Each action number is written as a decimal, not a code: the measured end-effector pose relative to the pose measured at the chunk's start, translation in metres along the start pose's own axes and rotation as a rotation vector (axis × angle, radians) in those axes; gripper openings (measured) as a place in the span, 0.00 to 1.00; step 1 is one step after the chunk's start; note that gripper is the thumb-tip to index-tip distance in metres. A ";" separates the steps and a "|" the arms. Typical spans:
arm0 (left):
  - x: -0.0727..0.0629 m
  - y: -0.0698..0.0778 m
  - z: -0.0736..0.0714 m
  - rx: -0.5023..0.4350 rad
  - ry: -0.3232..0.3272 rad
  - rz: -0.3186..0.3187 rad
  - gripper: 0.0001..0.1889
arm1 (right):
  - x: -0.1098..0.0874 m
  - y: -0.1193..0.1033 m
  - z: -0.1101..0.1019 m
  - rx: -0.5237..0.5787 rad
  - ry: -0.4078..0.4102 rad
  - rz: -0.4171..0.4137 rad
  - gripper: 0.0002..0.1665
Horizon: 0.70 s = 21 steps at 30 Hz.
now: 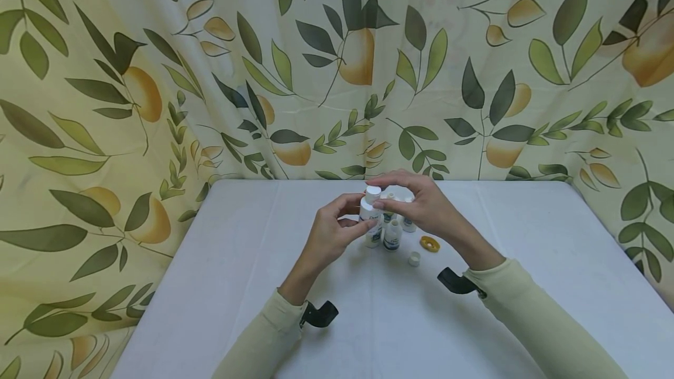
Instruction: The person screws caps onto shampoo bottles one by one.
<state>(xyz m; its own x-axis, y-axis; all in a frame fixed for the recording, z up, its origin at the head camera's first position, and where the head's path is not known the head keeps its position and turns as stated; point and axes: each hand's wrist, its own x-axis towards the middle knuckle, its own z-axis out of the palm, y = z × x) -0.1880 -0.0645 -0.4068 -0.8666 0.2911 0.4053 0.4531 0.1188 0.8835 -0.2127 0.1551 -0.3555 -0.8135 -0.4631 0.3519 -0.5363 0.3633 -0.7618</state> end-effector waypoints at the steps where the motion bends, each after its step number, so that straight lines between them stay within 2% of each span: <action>1: 0.000 0.000 0.000 0.000 0.001 -0.001 0.25 | 0.000 0.000 0.000 0.003 -0.001 -0.005 0.21; 6: 0.000 0.001 -0.001 -0.003 0.010 -0.014 0.25 | 0.000 0.003 -0.002 0.021 0.004 -0.031 0.20; 11: -0.001 0.000 0.000 -0.024 0.002 -0.032 0.24 | 0.001 0.005 -0.002 0.028 0.015 -0.019 0.19; 21: -0.001 0.000 0.000 -0.025 -0.002 -0.010 0.24 | 0.000 0.005 -0.002 0.034 0.035 -0.005 0.18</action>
<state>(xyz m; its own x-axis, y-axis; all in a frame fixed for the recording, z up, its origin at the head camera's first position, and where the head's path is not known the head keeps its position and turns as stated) -0.1874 -0.0646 -0.4077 -0.8705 0.2923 0.3959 0.4389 0.0975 0.8932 -0.2153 0.1586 -0.3581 -0.8184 -0.4363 0.3741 -0.5330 0.3327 -0.7780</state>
